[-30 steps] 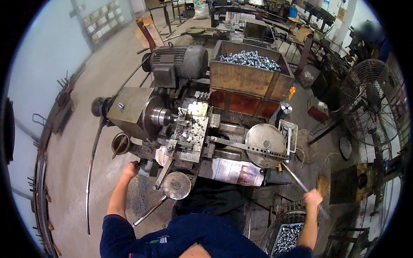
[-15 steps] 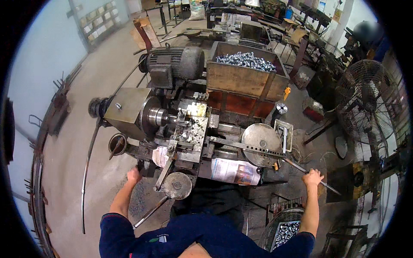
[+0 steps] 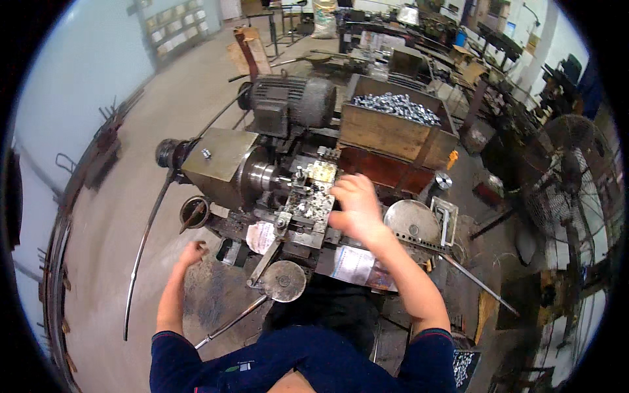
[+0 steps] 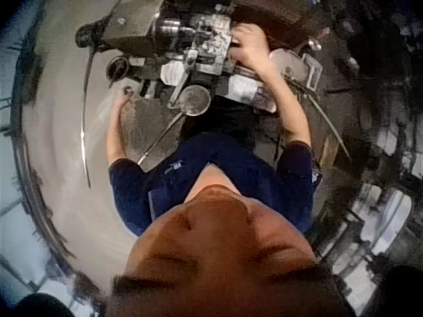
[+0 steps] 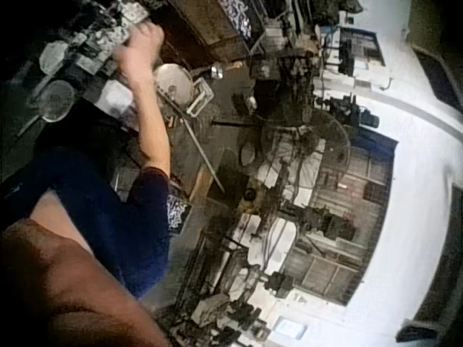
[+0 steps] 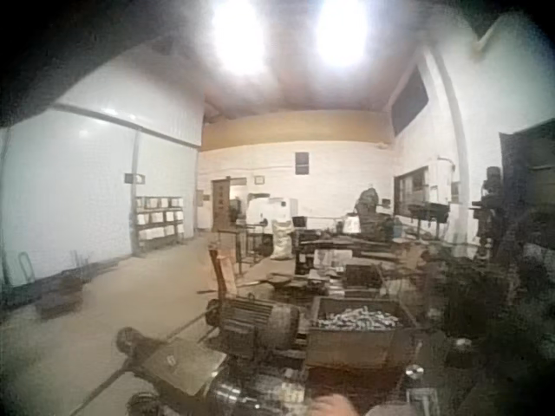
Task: The person operates a lathe to process small metal components, using levers to control the machine and handling finished parts.
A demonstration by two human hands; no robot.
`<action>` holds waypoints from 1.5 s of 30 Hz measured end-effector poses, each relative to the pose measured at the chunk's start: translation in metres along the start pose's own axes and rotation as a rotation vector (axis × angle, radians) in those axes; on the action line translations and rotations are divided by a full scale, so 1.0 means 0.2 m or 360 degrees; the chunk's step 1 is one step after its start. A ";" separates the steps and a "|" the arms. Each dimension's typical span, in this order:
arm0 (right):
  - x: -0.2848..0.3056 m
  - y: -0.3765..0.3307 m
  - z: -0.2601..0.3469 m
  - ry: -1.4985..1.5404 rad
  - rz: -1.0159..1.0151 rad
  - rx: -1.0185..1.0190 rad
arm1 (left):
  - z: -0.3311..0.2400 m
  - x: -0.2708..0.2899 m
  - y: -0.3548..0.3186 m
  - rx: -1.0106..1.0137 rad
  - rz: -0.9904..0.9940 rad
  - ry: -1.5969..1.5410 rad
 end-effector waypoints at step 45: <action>0.83 -0.50 -0.61 -0.0332 0.0082 -0.0930 | 0.38 0.53 -0.44 0.0155 -0.0269 -0.1198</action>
Point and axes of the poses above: each hand's wrist, its own y-axis towards the middle knuckle, its own x-axis out of the back of the hand, z = x × y, the point moved 9 cm from there along y, towards the middle knuckle, and after that the axes turned 5 degrees about -z, right-handed, at the moved point
